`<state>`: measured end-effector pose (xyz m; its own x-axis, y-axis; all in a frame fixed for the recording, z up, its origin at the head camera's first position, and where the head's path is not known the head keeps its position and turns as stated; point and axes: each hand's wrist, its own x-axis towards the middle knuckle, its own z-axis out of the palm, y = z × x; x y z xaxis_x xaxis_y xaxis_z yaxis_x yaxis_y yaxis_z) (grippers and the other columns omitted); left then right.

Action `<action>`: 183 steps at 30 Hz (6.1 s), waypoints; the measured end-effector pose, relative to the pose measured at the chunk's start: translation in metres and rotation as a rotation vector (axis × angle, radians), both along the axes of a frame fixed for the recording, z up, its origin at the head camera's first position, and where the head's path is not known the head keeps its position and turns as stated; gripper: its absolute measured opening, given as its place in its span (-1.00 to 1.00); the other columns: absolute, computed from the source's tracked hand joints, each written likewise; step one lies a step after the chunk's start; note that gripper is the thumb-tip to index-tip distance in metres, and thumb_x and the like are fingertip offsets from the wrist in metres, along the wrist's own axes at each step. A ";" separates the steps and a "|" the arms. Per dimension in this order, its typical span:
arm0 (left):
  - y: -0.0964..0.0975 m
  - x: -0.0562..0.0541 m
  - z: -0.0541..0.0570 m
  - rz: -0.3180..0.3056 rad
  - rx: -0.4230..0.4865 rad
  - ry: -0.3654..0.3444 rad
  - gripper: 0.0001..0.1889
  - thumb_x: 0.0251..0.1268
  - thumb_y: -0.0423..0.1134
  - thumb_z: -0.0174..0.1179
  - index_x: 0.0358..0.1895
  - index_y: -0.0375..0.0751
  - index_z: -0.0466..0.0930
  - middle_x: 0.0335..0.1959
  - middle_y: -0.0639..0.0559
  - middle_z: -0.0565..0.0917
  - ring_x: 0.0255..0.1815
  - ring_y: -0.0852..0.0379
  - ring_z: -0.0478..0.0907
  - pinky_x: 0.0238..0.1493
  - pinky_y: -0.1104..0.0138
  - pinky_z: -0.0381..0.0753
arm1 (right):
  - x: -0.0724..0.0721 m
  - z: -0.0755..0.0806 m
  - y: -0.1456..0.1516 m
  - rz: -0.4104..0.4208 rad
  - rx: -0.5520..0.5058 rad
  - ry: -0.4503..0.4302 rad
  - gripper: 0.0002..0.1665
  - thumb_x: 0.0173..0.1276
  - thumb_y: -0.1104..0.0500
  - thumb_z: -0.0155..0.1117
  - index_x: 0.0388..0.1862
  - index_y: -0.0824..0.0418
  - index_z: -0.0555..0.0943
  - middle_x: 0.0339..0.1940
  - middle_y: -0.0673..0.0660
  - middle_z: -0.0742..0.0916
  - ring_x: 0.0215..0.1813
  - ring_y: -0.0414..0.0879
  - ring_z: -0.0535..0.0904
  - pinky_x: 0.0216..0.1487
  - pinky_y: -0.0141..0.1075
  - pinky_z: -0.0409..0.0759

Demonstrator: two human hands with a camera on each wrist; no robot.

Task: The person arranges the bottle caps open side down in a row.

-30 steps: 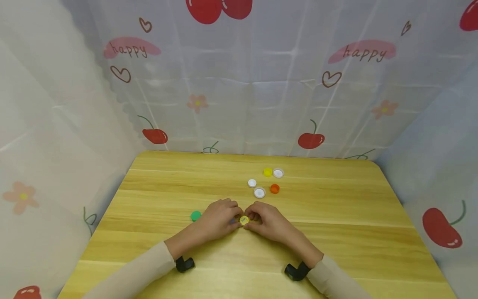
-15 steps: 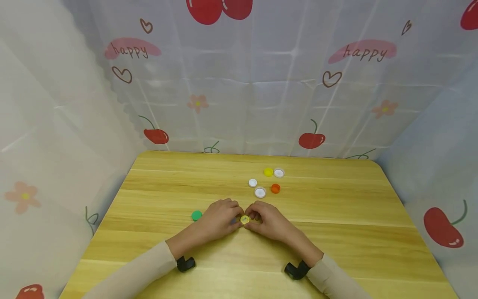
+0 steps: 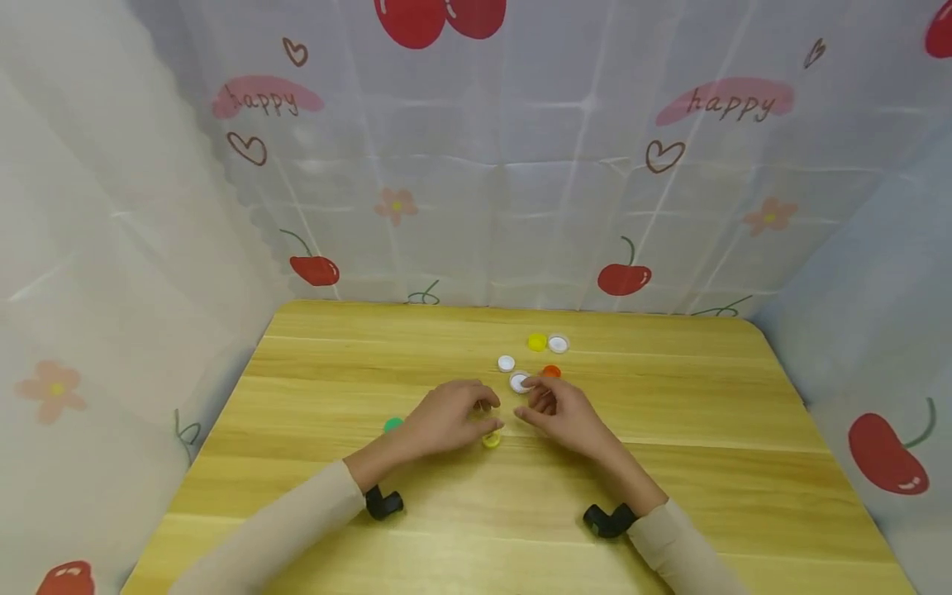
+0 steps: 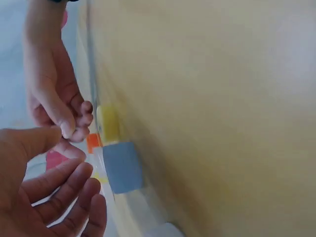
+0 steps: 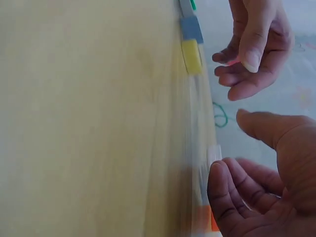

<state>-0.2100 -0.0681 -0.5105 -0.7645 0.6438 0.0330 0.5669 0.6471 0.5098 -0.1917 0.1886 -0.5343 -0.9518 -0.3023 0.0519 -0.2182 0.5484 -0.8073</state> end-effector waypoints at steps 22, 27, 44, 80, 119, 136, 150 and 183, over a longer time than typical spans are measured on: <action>0.044 -0.063 -0.010 0.016 -0.040 -0.048 -0.81 0.42 -0.10 0.47 -0.03 -0.05 0.81 -0.22 0.09 0.75 -0.23 0.19 0.58 -0.11 0.29 0.61 | -0.022 -0.012 0.000 -0.121 0.051 -0.033 -0.53 0.39 0.15 0.57 0.21 0.23 0.66 -0.31 0.09 0.72 -0.35 -0.13 0.56 -0.30 -0.38 0.55; 0.046 -0.063 -0.010 0.009 -0.045 -0.034 -0.82 0.42 -0.08 0.47 -0.05 -0.03 0.81 -0.23 0.12 0.76 -0.24 0.22 0.59 -0.14 0.33 0.60 | -0.023 -0.011 -0.001 -0.126 0.052 -0.023 -0.57 0.40 0.14 0.57 0.17 0.23 0.68 -0.33 0.09 0.72 -0.37 -0.14 0.56 -0.32 -0.39 0.53; 0.048 -0.055 -0.011 0.017 -0.029 -0.055 -0.78 0.42 -0.08 0.47 0.02 -0.03 0.80 -0.21 0.14 0.69 -0.25 0.23 0.56 -0.18 0.37 0.58 | -0.020 -0.010 0.003 -0.116 0.036 0.011 -0.56 0.35 0.16 0.60 0.14 0.25 0.70 -0.34 0.09 0.73 -0.38 -0.15 0.56 -0.33 -0.41 0.54; 0.016 0.011 0.008 -0.039 0.722 -0.206 -0.68 0.40 -0.19 0.50 0.16 0.07 0.76 -0.05 0.04 0.74 -0.08 0.10 0.69 -0.03 0.28 0.74 | 0.026 0.029 0.015 0.115 -0.406 0.187 -0.54 0.34 0.41 0.53 0.19 0.16 0.72 -0.13 0.09 0.78 -0.28 -0.14 0.61 -0.21 -0.34 0.65; 0.014 0.006 0.005 0.140 0.628 -0.400 -0.82 0.52 -0.15 0.34 -0.04 -0.15 0.84 -0.15 -0.04 0.84 -0.17 0.21 0.68 -0.03 0.28 0.74 | 0.024 0.020 0.017 0.092 -0.348 0.083 -0.56 0.53 0.27 0.41 0.35 0.20 0.63 -0.02 0.22 0.71 -0.18 0.01 0.66 -0.15 -0.33 0.67; 0.003 0.013 0.005 -0.150 0.364 0.579 -0.86 0.39 -0.25 0.40 -0.05 -0.05 0.78 -0.13 0.16 0.78 -0.07 0.20 0.64 -0.04 0.42 0.69 | 0.019 0.012 0.010 0.305 -0.619 -0.383 -0.42 0.84 -0.02 -0.15 0.16 0.50 0.56 -0.18 0.03 0.76 -0.16 -0.17 0.65 -0.10 -0.33 0.71; 0.005 0.017 0.002 -0.139 0.399 0.470 -0.86 0.44 -0.22 0.40 -0.01 -0.01 0.78 -0.12 0.19 0.78 -0.07 0.25 0.64 -0.02 0.46 0.69 | 0.021 0.010 0.010 0.281 -0.600 -0.331 -0.57 0.79 0.11 -0.03 0.04 0.46 0.62 -0.23 0.01 0.77 -0.18 -0.10 0.67 -0.07 -0.29 0.72; 0.003 0.016 -0.003 -0.094 0.246 -0.026 -0.69 0.40 0.03 0.49 0.15 0.20 0.78 0.05 0.27 0.79 0.11 0.20 0.64 0.17 0.20 0.68 | 0.034 0.004 0.012 0.180 0.042 0.376 -0.60 0.29 0.05 0.69 0.06 -0.07 0.73 -0.09 -0.16 0.77 -0.12 -0.10 0.70 -0.07 -0.24 0.74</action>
